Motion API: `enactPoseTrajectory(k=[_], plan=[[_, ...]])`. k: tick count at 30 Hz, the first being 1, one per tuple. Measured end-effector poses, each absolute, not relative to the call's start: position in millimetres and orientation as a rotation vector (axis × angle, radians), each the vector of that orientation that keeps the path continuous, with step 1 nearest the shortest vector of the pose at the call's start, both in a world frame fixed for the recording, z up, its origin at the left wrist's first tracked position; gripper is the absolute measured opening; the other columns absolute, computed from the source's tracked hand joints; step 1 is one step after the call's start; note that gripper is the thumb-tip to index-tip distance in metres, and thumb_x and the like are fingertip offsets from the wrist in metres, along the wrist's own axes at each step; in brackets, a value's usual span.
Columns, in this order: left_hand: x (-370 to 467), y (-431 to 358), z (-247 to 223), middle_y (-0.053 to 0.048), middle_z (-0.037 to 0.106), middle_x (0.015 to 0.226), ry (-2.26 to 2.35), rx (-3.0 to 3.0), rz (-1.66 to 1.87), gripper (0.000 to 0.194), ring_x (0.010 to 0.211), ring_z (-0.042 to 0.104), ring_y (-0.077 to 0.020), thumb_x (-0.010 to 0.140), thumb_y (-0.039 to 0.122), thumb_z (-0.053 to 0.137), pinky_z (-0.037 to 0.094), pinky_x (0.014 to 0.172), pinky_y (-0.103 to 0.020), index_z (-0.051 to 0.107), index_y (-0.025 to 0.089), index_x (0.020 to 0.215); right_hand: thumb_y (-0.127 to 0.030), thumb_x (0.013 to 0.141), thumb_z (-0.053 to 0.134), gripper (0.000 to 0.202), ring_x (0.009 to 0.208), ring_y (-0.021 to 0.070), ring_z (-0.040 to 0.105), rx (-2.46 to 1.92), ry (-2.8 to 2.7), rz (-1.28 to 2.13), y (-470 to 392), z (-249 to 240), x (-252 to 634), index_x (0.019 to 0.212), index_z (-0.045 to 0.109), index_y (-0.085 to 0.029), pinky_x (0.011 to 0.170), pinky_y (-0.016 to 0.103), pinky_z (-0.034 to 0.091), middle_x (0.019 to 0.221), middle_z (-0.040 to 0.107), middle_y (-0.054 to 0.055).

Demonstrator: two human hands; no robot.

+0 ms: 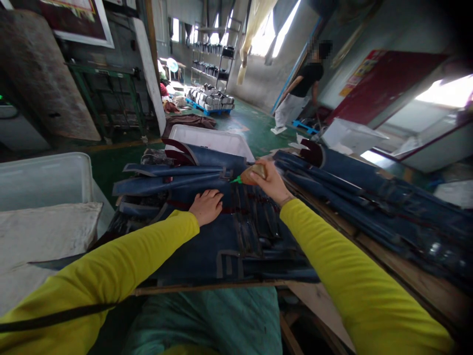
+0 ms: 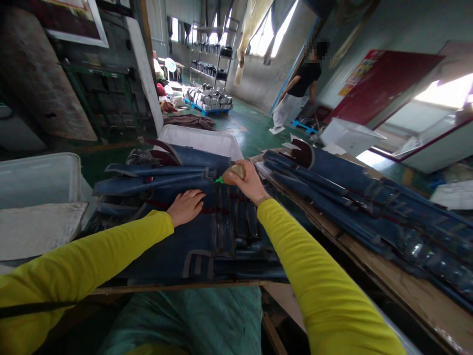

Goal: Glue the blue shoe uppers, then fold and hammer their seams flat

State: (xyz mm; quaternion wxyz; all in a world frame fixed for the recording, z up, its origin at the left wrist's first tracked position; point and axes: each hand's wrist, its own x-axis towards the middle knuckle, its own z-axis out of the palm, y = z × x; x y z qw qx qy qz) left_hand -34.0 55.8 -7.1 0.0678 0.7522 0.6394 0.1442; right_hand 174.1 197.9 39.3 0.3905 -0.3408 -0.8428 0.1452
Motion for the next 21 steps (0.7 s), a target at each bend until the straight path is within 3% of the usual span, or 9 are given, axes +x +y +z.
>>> enactPoseTrajectory(k=[15,21], plan=[[-34.6,57.0,-8.3,-0.006,0.046,0.138,1.923,2.262,0.429,0.040,0.125,0.040,-0.0223,0.093,0.032,0.032,0.038,0.098,-0.046,0.046,0.023,0.130,-0.047,0.075,0.061,0.039,0.097,0.0238,0.055,-1.038,-2.153,0.641,177.0,50.0,180.2,0.105,0.054,-0.022,0.091,0.043,0.042,0.100,0.060,0.004],[-34.8,57.2,-10.4,-0.006,0.046,0.137,1.922,2.284,0.446,0.040,0.124,0.040,-0.0221,0.093,0.032,0.033,0.038,0.097,-0.044,0.047,0.023,0.129,-0.051,0.073,0.061,0.042,0.081,0.0223,0.057,-1.217,-2.131,0.978,151.0,66.6,188.6,0.103,0.057,-0.021,0.061,0.034,0.050,0.094,0.061,0.004]])
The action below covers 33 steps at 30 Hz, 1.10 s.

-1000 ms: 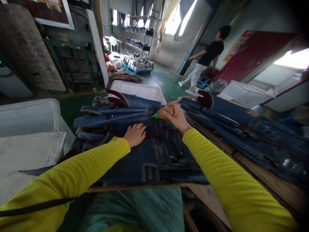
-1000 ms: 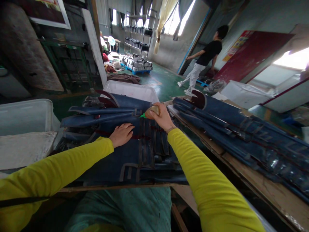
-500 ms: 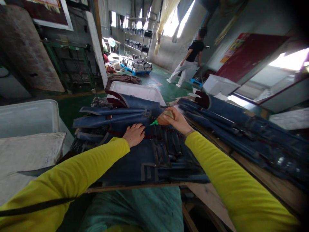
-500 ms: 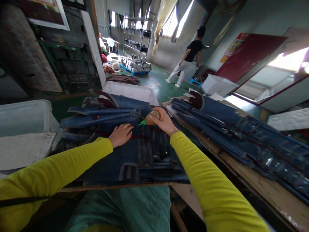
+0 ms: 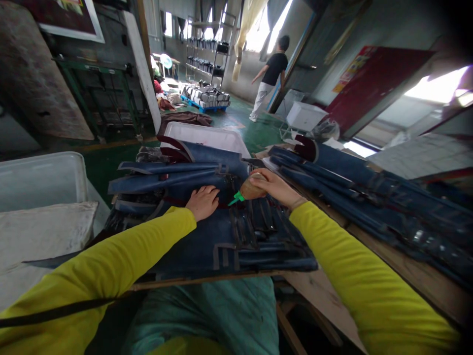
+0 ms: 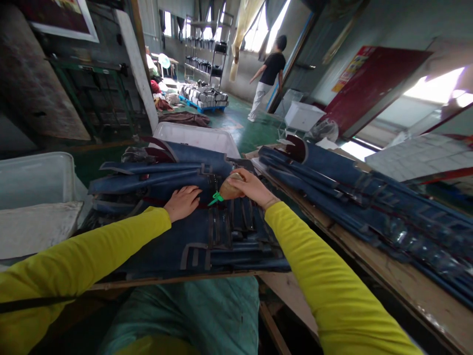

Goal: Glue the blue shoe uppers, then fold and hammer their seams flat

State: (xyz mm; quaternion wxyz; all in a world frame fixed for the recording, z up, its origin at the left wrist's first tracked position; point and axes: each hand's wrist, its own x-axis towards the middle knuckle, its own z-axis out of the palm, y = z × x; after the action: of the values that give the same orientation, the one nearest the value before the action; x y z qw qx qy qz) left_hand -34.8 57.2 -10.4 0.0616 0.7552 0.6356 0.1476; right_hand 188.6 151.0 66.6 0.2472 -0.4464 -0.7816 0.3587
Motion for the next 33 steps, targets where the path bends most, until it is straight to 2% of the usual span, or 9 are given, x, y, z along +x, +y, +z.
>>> enactPoseTrajectory(k=[2,8,11,16,20,23,25,30,33], plan=[[-35.0,57.4,-10.9,-0.005,0.046,0.137,1.921,2.285,0.450,0.040,0.124,0.041,-0.0220,0.093,0.032,0.033,0.039,0.097,-0.044,0.047,0.024,0.129,-0.051,0.073,0.061,0.042,0.080,0.0222,0.058,-1.230,-2.121,0.989,144.1,68.9,189.7,0.104,0.057,-0.022,0.056,0.032,0.049,0.095,0.061,0.004],[-34.6,57.6,-10.7,-0.006,0.046,0.137,1.929,2.290,0.433,0.040,0.124,0.041,-0.0221,0.093,0.032,0.033,0.039,0.097,-0.044,0.046,0.023,0.129,-0.046,0.074,0.064,0.038,0.083,0.0228,0.059,-1.198,-2.169,0.968,128.2,69.4,194.0,0.103,0.058,-0.023,0.061,0.033,0.053,0.094,0.063,0.003],[-34.3,57.4,-9.7,-0.006,0.045,0.138,1.934,2.280,0.421,0.040,0.125,0.040,-0.0219,0.093,0.033,0.033,0.038,0.097,-0.043,0.046,0.025,0.130,-0.046,0.072,0.064,0.038,0.077,0.0204,0.059,-1.244,-2.123,1.102,117.2,72.2,198.0,0.101,0.059,-0.023,0.052,0.029,0.051,0.095,0.062,0.003],[-33.5,57.0,-9.8,-0.006,0.046,0.138,1.933,2.317,0.409,0.041,0.125,0.041,-0.0225,0.093,0.032,0.030,0.039,0.098,-0.044,0.047,0.024,0.130,-0.045,0.073,0.065,0.033,0.065,0.0147,0.057,-1.217,-2.002,1.383,91.1,77.3,214.2,0.097,0.061,-0.023,0.038,0.020,0.043,0.084,0.061,0.001],[-34.3,60.2,-12.3,-0.006,0.045,0.139,1.938,2.324,0.360,0.044,0.125,0.041,-0.0240,0.093,0.034,0.026,0.039,0.098,-0.046,0.047,0.022,0.131,-0.049,0.075,0.064,0.036,0.068,0.0161,0.061,-1.201,-1.688,1.596,75.0,73.8,249.3,0.102,0.061,-0.025,0.042,0.022,0.048,0.090,0.065,0.002],[-35.3,63.8,-14.2,-0.006,0.044,0.140,1.931,2.330,0.320,0.047,0.126,0.041,-0.0247,0.093,0.036,0.023,0.039,0.100,-0.047,0.046,0.021,0.132,-0.054,0.082,0.053,0.041,0.080,0.0217,0.066,-1.198,-1.303,1.656,67.9,63.8,294.8,0.108,0.059,-0.024,0.049,0.029,0.053,0.099,0.068,0.005],[-36.0,65.5,-15.3,-0.006,0.043,0.141,1.922,2.342,0.299,0.048,0.127,0.040,-0.0250,0.093,0.037,0.022,0.039,0.100,-0.048,0.046,0.022,0.132,-0.054,0.085,0.046,0.040,0.085,0.0242,0.067,-1.195,-1.089,1.585,63.1,52.8,332.8,0.109,0.058,-0.024,0.054,0.033,0.055,0.100,0.069,0.006],[-39.4,69.7,-20.8,-0.006,0.043,0.141,1.931,2.344,0.267,0.051,0.128,0.040,-0.0260,0.092,0.038,0.020,0.038,0.101,-0.048,0.045,0.022,0.133,-0.045,0.087,0.041,0.031,0.089,0.0257,0.067,-1.298,-0.820,1.187,43.0,19.9,439.9,0.094,0.061,-0.023,0.072,0.044,0.056,0.093,0.071,0.007],[-42.0,72.9,-25.1,-0.006,0.043,0.141,1.920,2.354,0.281,0.051,0.127,0.041,-0.0274,0.092,0.040,0.021,0.038,0.101,-0.049,0.046,0.022,0.132,-0.048,0.086,0.043,0.030,0.094,0.0251,0.065,-1.287,-0.771,0.927,25.9,8.8,497.7,0.094,0.061,-0.025,0.077,0.044,0.055,0.095,0.070,0.006]])
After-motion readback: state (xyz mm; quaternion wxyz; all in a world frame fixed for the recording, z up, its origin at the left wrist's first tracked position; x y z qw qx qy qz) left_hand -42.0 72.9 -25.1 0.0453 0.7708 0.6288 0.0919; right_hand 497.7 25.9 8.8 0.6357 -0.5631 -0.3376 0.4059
